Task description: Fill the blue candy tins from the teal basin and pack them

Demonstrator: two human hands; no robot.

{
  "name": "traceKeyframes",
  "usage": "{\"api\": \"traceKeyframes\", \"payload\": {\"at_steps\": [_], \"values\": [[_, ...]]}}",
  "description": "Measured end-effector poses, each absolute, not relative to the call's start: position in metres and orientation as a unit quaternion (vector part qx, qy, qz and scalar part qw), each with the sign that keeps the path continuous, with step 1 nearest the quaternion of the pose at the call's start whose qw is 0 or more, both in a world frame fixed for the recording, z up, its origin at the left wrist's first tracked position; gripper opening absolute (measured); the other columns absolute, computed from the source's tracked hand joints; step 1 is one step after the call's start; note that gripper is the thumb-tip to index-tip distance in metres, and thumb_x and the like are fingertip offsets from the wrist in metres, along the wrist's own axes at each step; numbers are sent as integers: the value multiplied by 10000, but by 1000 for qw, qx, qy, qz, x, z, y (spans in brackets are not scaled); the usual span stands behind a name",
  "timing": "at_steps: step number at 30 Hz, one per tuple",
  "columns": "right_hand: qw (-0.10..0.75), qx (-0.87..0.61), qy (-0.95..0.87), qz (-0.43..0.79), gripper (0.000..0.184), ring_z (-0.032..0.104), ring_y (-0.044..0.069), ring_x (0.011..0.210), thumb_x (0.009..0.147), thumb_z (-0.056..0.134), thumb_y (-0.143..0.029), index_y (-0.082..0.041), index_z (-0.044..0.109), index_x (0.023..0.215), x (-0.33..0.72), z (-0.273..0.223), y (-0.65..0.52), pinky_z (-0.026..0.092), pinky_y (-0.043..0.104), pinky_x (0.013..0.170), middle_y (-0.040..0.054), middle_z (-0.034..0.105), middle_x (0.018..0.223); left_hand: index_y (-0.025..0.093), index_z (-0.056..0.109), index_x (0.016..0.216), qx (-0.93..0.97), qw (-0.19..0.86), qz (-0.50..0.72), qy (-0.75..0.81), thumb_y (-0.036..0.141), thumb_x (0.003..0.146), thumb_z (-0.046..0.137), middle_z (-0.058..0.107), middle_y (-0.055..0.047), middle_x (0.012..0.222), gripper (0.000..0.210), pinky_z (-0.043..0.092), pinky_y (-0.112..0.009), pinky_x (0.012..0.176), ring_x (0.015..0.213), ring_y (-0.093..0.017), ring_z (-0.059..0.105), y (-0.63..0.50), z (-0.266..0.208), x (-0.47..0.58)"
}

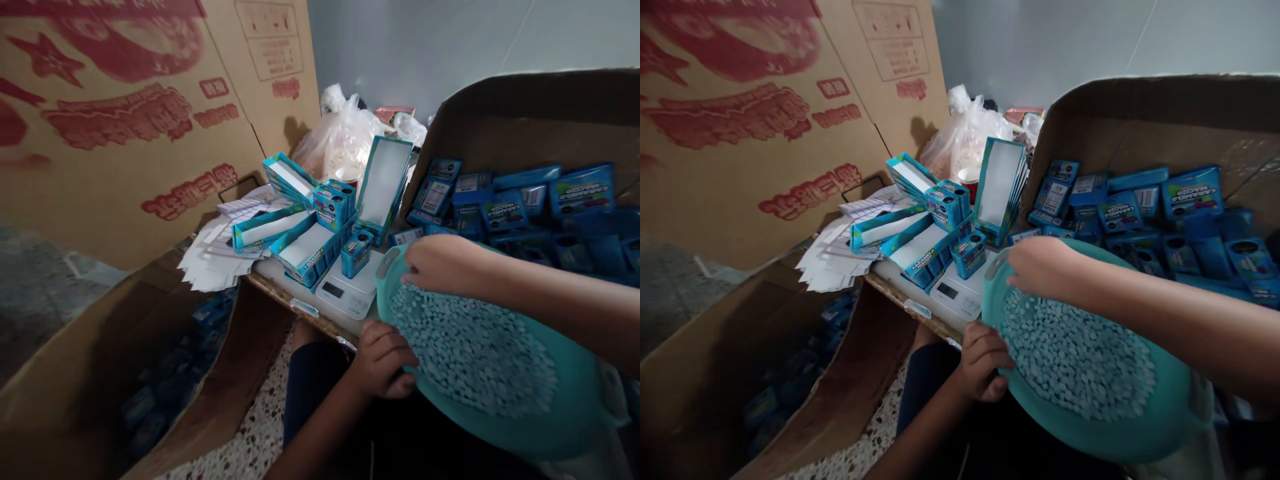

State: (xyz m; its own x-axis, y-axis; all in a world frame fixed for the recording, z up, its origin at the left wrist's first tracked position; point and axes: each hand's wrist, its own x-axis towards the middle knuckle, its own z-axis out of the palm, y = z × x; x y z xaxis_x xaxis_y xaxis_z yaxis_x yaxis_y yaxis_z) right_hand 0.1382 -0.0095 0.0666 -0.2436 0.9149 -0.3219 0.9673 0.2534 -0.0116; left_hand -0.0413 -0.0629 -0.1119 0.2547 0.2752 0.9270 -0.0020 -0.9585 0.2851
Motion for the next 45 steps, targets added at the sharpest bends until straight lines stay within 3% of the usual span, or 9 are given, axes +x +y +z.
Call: {"api": "traceKeyframes", "payload": {"at_steps": [3, 6, 10, 17, 26, 33, 38, 45], "values": [[169, 614, 754, -162, 379, 687, 440, 1167, 902, 726, -365, -99, 772, 1168, 159, 38, -37, 521, 490, 970, 245, 730, 1256, 220, 655, 899, 785, 116, 602, 86, 447, 1085, 368, 696, -21, 773, 410, 466, -348, 871, 925, -186, 626, -62, -112, -44], [196, 640, 709, -223, 463, 710, 446, 1124, 844, 805, -380, -109, 753, 1216, 173, 14, -56, 533, 459, 888, 238, 734, 1237, 225, 652, 893, 784, 114, 603, 91, 454, 1077, 380, 687, -14, 767, 400, 478, -340, 890, 931, -180, 634, -62, -111, -45], [184, 652, 696, -237, 490, 698, 445, 1160, 830, 818, -277, -97, 717, 1274, 181, 2, -67, 509, 423, 872, 262, 696, 1290, 244, 657, 904, 790, 107, 594, 105, 462, 1087, 352, 686, -7, 751, 417, 489, -348, 874, 892, -180, 653, -61, -111, -46], [220, 646, 686, -252, 271, 696, 417, 1114, 865, 743, -179, -82, 756, 1118, 173, 10, -57, 436, 391, 799, 225, 741, 1173, 229, 652, 891, 787, 105, 599, 98, 458, 1093, 348, 686, -11, 761, 430, 479, -342, 898, 915, -182, 634, -62, -110, -45], [254, 631, 684, -262, 366, 706, 383, 1112, 772, 797, -207, -155, 774, 1133, 172, 8, -47, 402, 357, 734, 146, 769, 1165, 217, 653, 916, 793, 108, 594, 87, 456, 1095, 353, 685, -14, 790, 424, 464, -334, 939, 955, -178, 619, -61, -111, -46], [203, 619, 722, -234, 183, 734, 340, 913, 760, 648, -97, -165, 764, 884, 169, -2, -52, 400, 361, 665, 159, 785, 976, 212, 640, 927, 795, 109, 591, 83, 462, 1106, 336, 679, -15, 831, 433, 451, -331, 957, 988, -182, 601, -62, -110, -47], [140, 567, 787, -202, 155, 638, 221, 672, 772, 610, -61, -167, 680, 682, 162, 35, -33, 359, 331, 599, 118, 748, 771, 203, 643, 923, 798, 102, 589, 81, 439, 1104, 336, 667, -28, 826, 427, 446, -339, 948, 974, -190, 591, -60, -109, -49], [7, 497, 865, -65, 147, 601, 202, 898, 912, 591, -82, -129, 730, 898, 127, 93, 56, 436, 321, 840, 122, 749, 1034, 201, 662, 934, 802, 100, 584, 74, 424, 1094, 342, 675, -46, 820, 422, 444, -367, 867, 919, -206, 602, -57, -110, -50]]}}
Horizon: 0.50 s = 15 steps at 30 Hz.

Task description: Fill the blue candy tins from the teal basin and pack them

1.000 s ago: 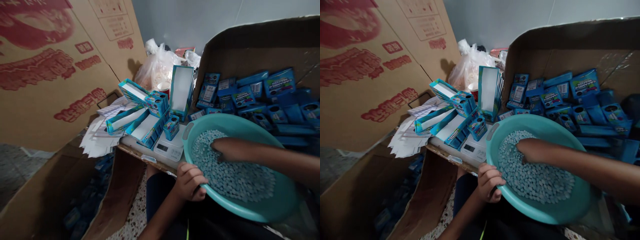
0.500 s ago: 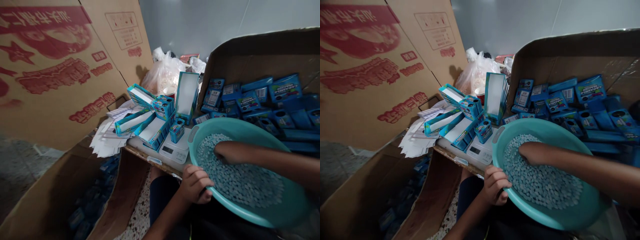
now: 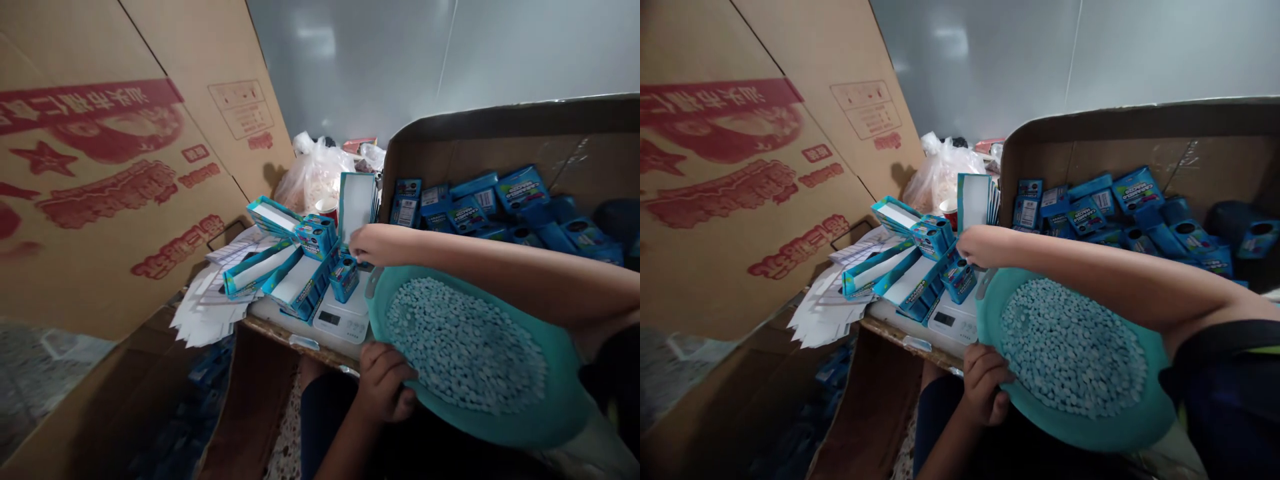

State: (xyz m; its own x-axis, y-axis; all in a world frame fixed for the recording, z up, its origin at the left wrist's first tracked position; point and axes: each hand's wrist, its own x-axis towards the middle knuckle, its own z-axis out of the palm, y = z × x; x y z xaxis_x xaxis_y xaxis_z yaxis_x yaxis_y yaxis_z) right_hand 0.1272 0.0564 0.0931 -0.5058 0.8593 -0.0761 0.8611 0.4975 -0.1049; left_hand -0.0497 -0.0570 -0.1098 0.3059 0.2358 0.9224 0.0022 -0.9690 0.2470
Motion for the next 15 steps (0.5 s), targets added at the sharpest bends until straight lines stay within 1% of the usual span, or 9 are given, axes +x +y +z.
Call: {"api": "traceKeyframes", "payload": {"at_steps": [3, 6, 10, 15], "values": [[-8, 484, 873, -61, 95, 619, 197, 927, 926, 644, -98, -128, 734, 926, 118, 86, 85, 451, 307, 839, 119, 749, 1063, 201, 660, 950, 800, 96, 587, 77, 435, 1097, 337, 672, -44, 824, 425, 445, -369, 879, 924, -202, 599, -58, -112, -50], [-4, 484, 871, -88, 63, 638, 180, 880, 903, 700, -110, -123, 745, 946, 118, 74, 96, 463, 290, 798, 100, 753, 1027, 200, 653, 964, 802, 96, 584, 80, 437, 1099, 330, 669, -41, 836, 423, 452, -362, 892, 932, -192, 600, -59, -113, -51], [-23, 474, 875, -95, 142, 649, 190, 912, 873, 690, -73, -140, 746, 985, 127, 67, 93, 479, 299, 834, 95, 747, 1037, 203, 655, 967, 804, 94, 582, 81, 444, 1099, 328, 674, -40, 828, 428, 462, -360, 884, 931, -191, 611, -59, -113, -51], [-61, 450, 890, -29, 242, 632, 228, 995, 835, 627, -8, -150, 728, 1003, 145, 62, 90, 489, 346, 931, 114, 712, 1077, 202, 661, 953, 800, 99, 587, 78, 458, 1099, 334, 682, -40, 841, 440, 462, -355, 909, 952, -189, 614, -59, -116, -50]]}}
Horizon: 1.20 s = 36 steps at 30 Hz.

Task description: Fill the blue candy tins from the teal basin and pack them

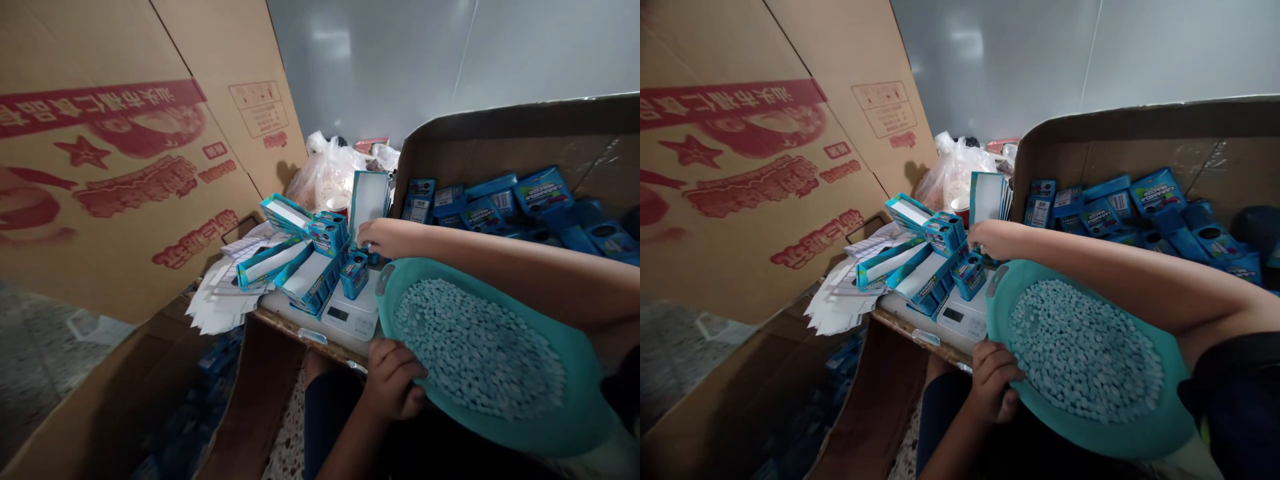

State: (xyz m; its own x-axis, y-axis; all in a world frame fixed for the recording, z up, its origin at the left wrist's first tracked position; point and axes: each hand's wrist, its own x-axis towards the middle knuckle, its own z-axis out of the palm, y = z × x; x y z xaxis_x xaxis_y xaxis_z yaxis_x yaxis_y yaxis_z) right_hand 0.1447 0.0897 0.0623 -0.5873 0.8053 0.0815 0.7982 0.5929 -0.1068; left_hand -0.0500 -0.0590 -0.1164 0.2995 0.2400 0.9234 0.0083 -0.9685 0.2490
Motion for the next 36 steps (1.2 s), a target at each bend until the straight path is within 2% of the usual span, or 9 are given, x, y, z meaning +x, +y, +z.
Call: {"api": "traceKeyframes", "payload": {"at_steps": [4, 8, 14, 19, 31, 36], "values": [[59, -468, -882, -15, 301, 630, 240, 1014, 818, 610, 17, -155, 727, 1036, 153, 60, 89, 490, 355, 936, 118, 686, 1114, 203, 666, 963, 798, 103, 588, 78, 462, 1098, 346, 685, -36, 844, 434, 461, -345, 929, 973, -187, 616, -59, -116, -49], [22, -466, -884, -20, 332, 616, 218, 936, 858, 546, 15, -161, 707, 1088, 150, 74, 76, 472, 335, 839, 112, 660, 1130, 204, 673, 974, 797, 101, 590, 79, 464, 1096, 357, 688, -37, 833, 427, 470, -348, 915, 960, -190, 621, -60, -115, -48], [-14, -424, -905, -41, 298, 564, 204, 840, 906, 451, 13, -167, 651, 1035, 133, 102, 47, 411, 341, 745, 109, 613, 1083, 211, 687, 988, 798, 105, 588, 78, 476, 1091, 365, 695, -36, 860, 429, 464, -349, 924, 970, -193, 631, -61, -120, -49], [-23, -427, -902, -57, 293, 521, 191, 761, 896, 432, 25, -158, 623, 1021, 126, 107, 39, 377, 350, 675, 116, 600, 1086, 218, 698, 980, 800, 103, 584, 88, 487, 1092, 356, 692, -33, 846, 449, 460, -350, 939, 998, -198, 651, -61, -122, -49], [-28, -456, -888, -45, 337, 612, 227, 865, 837, 518, 44, -162, 677, 1051, 139, 111, 42, 416, 360, 740, 129, 657, 1101, 206, 686, 966, 794, 103, 594, 79, 460, 1097, 364, 692, -31, 841, 430, 463, -339, 939, 973, -182, 626, -61, -115, -48], [-1, -446, -895, 25, 307, 630, 229, 1014, 911, 505, 6, -184, 696, 1059, 130, 121, 45, 478, 356, 908, 107, 692, 1129, 199, 675, 973, 793, 106, 595, 75, 453, 1096, 359, 680, -33, 821, 423, 471, -343, 914, 930, -186, 618, -61, -114, -48]]}}
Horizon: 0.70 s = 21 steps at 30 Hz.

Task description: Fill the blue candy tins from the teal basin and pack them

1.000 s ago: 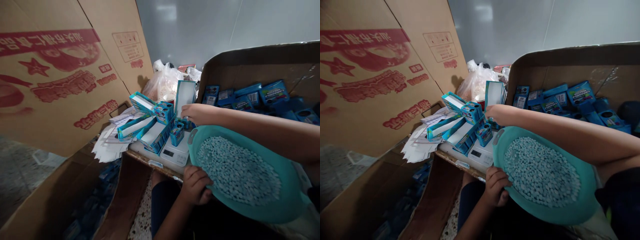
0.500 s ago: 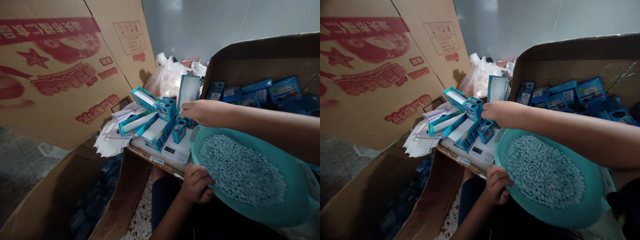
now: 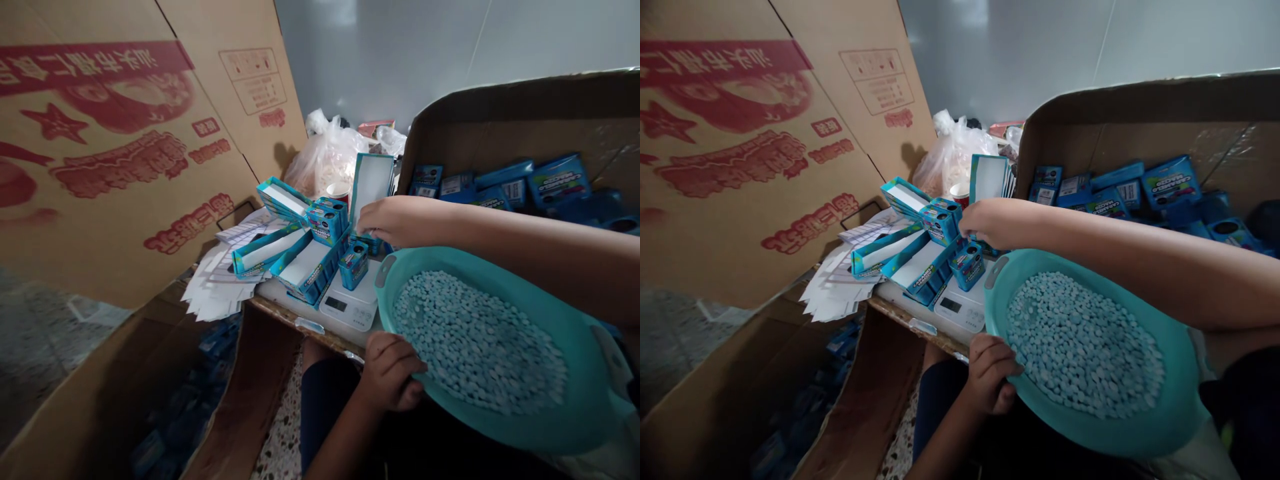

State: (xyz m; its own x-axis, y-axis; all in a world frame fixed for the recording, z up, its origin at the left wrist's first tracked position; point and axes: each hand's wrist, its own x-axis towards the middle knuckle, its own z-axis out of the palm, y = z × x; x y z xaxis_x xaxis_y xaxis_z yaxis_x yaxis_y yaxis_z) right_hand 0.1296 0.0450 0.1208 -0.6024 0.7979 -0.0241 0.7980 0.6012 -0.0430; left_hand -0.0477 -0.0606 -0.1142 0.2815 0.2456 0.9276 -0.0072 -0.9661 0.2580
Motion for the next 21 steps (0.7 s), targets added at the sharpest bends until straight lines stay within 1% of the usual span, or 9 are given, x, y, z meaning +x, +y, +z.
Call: {"api": "traceKeyframes", "payload": {"at_steps": [2, 5, 9, 12, 16, 21], "values": [[-18, 420, 905, -71, 261, 631, 214, 1038, 942, 517, -20, -180, 697, 1042, 126, 123, 46, 481, 345, 964, 99, 707, 1120, 200, 675, 977, 795, 106, 592, 77, 451, 1093, 359, 684, -39, 821, 420, 471, -353, 908, 931, -194, 614, -61, -115, -48], [-27, 406, 909, -90, 250, 627, 198, 1020, 956, 517, -24, -178, 694, 1040, 125, 121, 48, 486, 335, 963, 92, 710, 1115, 206, 680, 988, 797, 104, 589, 83, 453, 1087, 360, 690, -42, 819, 416, 474, -370, 902, 921, -204, 617, -61, -116, -49], [6, 389, 918, -77, 242, 621, 212, 1034, 964, 507, -28, -162, 697, 1031, 128, 111, 52, 482, 345, 956, 104, 705, 1091, 207, 675, 977, 800, 100, 585, 84, 453, 1094, 341, 689, -39, 813, 431, 465, -370, 898, 919, -203, 615, -61, -114, -49], [24, 391, 918, -67, 252, 624, 222, 998, 972, 498, -42, -155, 701, 1070, 131, 104, 55, 482, 353, 907, 114, 711, 1078, 204, 669, 963, 799, 100, 588, 83, 456, 1102, 336, 683, -32, 813, 440, 454, -357, 890, 921, -192, 614, -61, -112, -49], [-20, 418, 905, -76, 256, 642, 217, 961, 958, 514, -59, -167, 708, 1084, 135, 98, 62, 477, 350, 885, 106, 736, 1082, 209, 684, 957, 802, 100, 582, 86, 457, 1099, 347, 688, -30, 818, 442, 459, -348, 898, 937, -188, 617, -61, -112, -49], [-84, 456, 872, -156, 236, 687, 181, 919, 911, 574, -55, -169, 715, 1062, 136, 86, 79, 501, 311, 855, 77, 772, 1042, 207, 673, 934, 802, 97, 583, 86, 465, 1105, 334, 676, -21, 786, 459, 458, -339, 897, 917, -180, 613, -61, -108, -50]]}}
